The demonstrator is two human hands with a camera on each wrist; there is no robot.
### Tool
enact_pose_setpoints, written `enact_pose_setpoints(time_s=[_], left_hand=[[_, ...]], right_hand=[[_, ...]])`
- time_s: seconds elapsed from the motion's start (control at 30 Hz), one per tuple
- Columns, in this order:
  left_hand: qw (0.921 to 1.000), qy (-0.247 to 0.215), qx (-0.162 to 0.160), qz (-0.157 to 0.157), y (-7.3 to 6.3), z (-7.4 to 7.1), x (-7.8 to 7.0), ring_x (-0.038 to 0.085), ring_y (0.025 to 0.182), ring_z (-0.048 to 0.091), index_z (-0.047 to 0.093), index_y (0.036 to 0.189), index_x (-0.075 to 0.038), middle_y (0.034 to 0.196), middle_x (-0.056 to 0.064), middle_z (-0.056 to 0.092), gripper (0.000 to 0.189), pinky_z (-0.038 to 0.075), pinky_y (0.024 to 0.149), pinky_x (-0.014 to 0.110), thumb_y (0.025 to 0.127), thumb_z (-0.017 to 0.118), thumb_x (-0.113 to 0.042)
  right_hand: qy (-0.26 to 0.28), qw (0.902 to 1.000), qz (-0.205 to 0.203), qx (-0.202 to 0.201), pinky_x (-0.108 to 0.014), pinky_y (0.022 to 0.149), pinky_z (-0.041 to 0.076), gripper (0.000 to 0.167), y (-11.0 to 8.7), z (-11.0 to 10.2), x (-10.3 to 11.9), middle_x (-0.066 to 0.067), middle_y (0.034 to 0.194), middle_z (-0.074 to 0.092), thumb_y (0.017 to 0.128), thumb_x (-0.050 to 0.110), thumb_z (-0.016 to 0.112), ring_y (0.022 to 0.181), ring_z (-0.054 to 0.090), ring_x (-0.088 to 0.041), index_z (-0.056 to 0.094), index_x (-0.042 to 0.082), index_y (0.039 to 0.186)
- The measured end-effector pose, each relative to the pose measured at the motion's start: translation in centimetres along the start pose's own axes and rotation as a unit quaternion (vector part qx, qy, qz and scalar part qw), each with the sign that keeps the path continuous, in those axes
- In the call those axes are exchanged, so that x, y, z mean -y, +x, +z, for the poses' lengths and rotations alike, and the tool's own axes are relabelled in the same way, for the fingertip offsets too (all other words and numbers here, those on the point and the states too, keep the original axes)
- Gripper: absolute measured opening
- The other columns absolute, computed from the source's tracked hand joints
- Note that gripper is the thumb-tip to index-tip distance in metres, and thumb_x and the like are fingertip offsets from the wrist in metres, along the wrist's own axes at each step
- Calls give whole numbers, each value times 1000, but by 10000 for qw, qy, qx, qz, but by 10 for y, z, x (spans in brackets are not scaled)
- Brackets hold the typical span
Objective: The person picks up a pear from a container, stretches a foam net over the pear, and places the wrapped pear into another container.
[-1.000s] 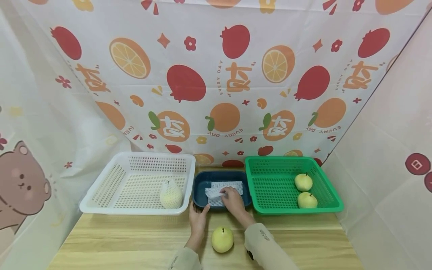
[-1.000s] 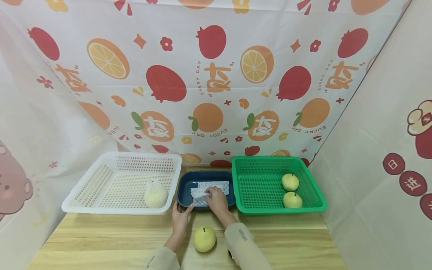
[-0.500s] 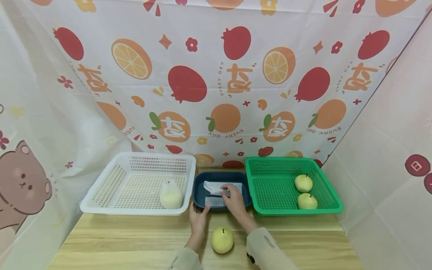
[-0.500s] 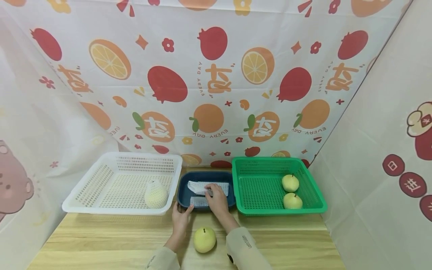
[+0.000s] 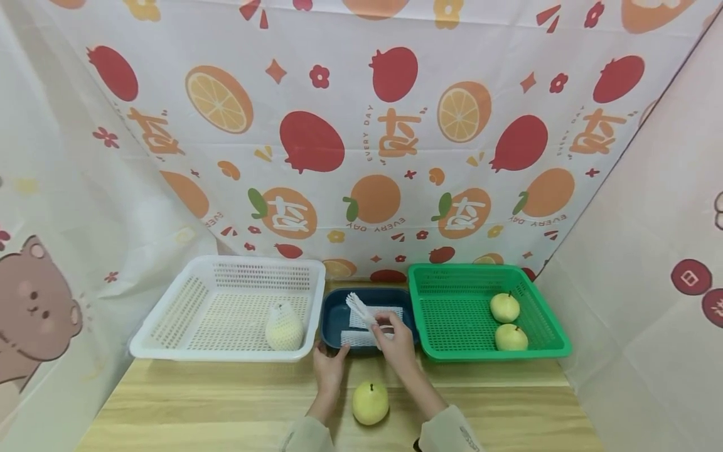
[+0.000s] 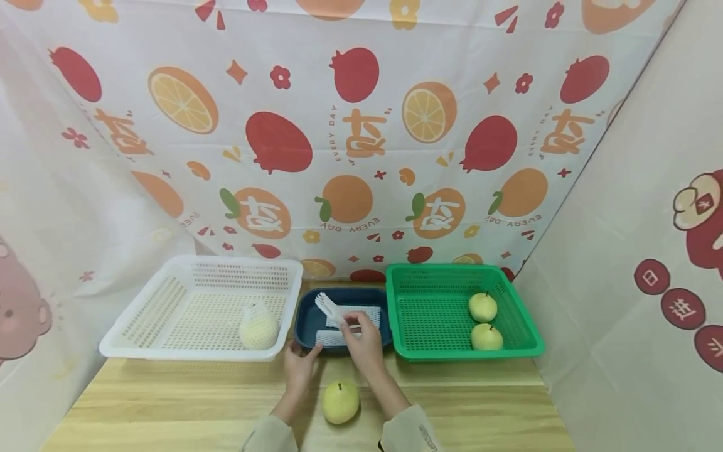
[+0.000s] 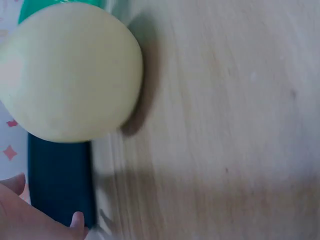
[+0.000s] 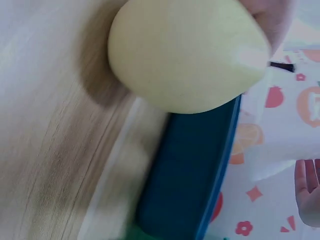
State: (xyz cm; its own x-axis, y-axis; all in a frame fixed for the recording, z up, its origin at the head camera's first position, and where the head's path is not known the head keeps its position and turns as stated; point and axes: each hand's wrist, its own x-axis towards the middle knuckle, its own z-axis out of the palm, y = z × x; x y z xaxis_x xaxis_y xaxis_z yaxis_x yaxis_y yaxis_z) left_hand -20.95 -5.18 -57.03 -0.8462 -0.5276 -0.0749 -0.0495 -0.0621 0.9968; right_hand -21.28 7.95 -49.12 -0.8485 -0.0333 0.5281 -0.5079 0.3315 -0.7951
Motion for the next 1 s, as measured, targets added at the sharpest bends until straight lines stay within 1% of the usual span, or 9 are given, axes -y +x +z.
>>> enact_pose_setpoints(time_s=[0.07,0.13,0.2,0.27,0.4,0.57,0.7,0.87,1.0], left_hand=[[9996,144,-221,-34,-5,-1,-3,43,104,48,38,113,17,111,38,45,52,43,87,42,76,71,1],[9990,223,-376,-90,-10,-3,-7,33,84,54,41,100,12,95,29,49,42,46,72,32,75,72,-2],[9992,213,-257,-214,-15,-6,-12,22,69,52,42,93,7,84,17,47,34,44,59,25,79,70,-5],[9994,116,99,-296,-20,-10,-17,16,62,52,43,91,5,79,12,48,27,45,55,23,84,66,-9],[9912,-234,1248,-386,-29,-18,-31,18,68,60,48,98,11,80,14,58,25,52,68,31,95,50,-14],[9637,-354,2577,-607,-36,-28,-46,18,79,63,50,109,18,89,15,64,44,50,75,30,100,39,-23],[9353,-706,3314,-1022,-38,-33,-51,13,82,58,47,115,17,92,8,61,50,48,75,25,99,41,-30],[9064,-1479,3656,-1517,-41,-37,-54,12,85,51,50,114,10,94,4,57,40,45,77,24,98,44,-26],[8746,-2311,3767,-1992,-43,-40,-55,13,91,50,52,109,-1,100,4,56,27,42,83,25,100,39,-22]], right_hand=[[113,9999,43,-42,-38,68,52,14,-3,-7,17,-16,89,62,82,-8,63,80,60,-30,59,-5,95],[254,9994,226,-64,-38,68,52,15,-6,-14,30,-18,90,61,81,-10,62,82,59,-33,58,-7,95],[386,9980,506,-33,-34,70,52,15,-9,-19,37,-17,93,60,82,-8,62,86,59,-32,57,-6,97],[588,9950,812,-7,-32,73,52,15,-12,-23,41,-16,95,60,84,-7,61,89,58,-31,57,-6,98],[1015,9867,1271,48,-30,75,51,16,-18,-29,46,-16,101,57,85,-7,59,94,56,-30,55,-6,101],[1356,9819,1306,209,-26,77,50,18,-25,-33,49,-16,100,56,85,-6,60,93,57,-24,53,-7,102],[1601,9789,1207,392,-28,78,49,20,-32,-34,41,-15,100,57,85,-5,61,91,57,-19,52,-6,103],[1915,9726,1178,591,-28,77,50,23,-39,-36,38,-12,101,56,85,1,63,91,56,-16,52,-5,104],[2080,9734,796,543,-27,75,50,22,-41,-38,41,-13,98,56,84,-2,64,88,57,-15,51,-8,101]])
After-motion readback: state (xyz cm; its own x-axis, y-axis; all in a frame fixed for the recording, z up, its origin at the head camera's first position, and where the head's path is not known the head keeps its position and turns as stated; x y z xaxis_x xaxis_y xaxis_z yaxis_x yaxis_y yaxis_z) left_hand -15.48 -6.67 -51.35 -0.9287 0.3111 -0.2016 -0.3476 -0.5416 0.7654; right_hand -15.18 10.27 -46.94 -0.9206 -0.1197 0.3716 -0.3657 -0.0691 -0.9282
